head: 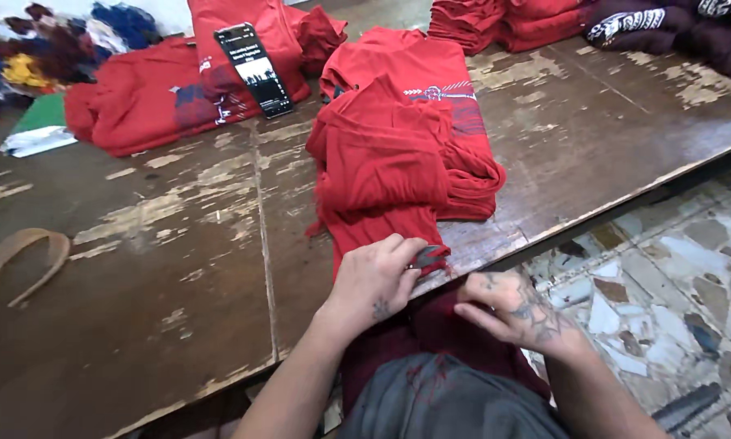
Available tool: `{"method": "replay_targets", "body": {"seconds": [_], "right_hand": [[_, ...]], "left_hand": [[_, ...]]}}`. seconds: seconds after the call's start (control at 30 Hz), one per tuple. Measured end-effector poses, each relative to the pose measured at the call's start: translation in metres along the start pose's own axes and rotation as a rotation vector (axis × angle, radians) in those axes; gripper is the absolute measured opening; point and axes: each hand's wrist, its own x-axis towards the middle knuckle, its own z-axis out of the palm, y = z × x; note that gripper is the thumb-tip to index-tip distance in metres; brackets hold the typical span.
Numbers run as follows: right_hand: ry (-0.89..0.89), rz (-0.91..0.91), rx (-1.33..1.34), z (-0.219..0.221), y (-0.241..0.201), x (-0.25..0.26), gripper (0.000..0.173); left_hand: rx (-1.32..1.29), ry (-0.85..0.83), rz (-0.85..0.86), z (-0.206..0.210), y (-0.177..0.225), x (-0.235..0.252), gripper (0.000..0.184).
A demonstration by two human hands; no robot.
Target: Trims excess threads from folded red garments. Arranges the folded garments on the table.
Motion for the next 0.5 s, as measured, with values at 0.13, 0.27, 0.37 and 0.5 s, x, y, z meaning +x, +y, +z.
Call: {"method": "replay_targets", "body": {"seconds": [0.13,0.27,0.37,0.5], "right_hand": [[-0.072,0.013,-0.028,-0.013,0.001,-0.002,0.032],[-0.083,-0.237,-0.025,-0.001,-0.015,0.034,0.035],[-0.182,-0.284,-0.142,0.022,-0.019,0.083,0.035],[-0.072,-0.128,-0.381,0.025,0.022,0.165,0.045]], "left_hand": [[-0.182,-0.297,-0.25,-0.013,-0.009,-0.001,0.044],[-0.242,-0.018,-0.302,-0.049,-0.025,0.004,0.021],[-0.559,1.016,-0.298,-0.087,-0.019,0.018,0.006],[-0.333,0.61,-0.19,-0.07,-0.002,0.005,0.019]]}}
